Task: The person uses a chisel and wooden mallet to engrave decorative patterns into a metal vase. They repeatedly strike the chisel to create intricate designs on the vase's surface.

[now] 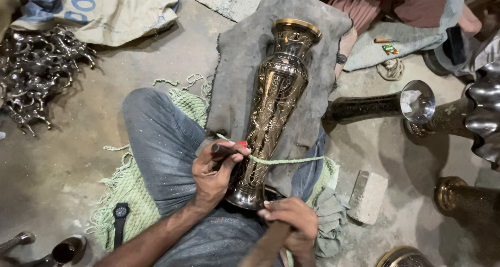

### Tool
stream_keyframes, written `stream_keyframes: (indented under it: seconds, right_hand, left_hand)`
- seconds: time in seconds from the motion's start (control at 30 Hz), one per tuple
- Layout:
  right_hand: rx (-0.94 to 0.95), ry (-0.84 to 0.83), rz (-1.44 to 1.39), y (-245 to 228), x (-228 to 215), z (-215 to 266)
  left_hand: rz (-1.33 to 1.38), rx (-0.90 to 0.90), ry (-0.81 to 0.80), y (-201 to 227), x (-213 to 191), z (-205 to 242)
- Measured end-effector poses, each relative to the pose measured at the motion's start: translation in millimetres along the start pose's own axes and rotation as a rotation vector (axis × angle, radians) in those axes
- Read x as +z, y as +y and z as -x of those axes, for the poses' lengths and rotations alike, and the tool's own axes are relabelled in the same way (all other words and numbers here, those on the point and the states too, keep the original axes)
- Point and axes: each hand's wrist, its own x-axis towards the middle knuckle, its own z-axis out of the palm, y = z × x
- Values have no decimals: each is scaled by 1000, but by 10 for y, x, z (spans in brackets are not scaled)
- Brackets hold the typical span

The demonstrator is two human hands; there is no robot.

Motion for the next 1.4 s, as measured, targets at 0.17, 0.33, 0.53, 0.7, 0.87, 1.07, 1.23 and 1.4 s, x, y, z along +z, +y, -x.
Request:
stream_keyframes:
  seconds: [0.17,0.33,0.53,0.7,0.87,1.07,1.23,1.4]
  right_hand:
    - [26,147,-566,467,-127,-29]
    - [64,183,-688,667,-112,-119]
    - [346,68,-765,866,-218,-197]
    - [611,186,-463,923,-884,-373]
    - [688,15,92,608,-1457,-921]
    - [921,-205,521,131,-1548,-1631]
    - [937,-405,934,-129,-1528,-2050]
    - [726,-423,988,-154,-1529,-2251]
  left_hand:
    - [-130,-64,21,258,-48,-568]
    - [-252,-113,-68,488,61,-1262]
    - [-286,-36,-284,416,412,-1778]
    - [-429,135,-540,263,510,-2058]
    - [-385,114,-659,191,473,-2092]
    - [-345,148,-695,83,437,-2086]
    - [-331,205,-644,39,440,-2039]
    - [-419,189,-641,21,437,-2018]
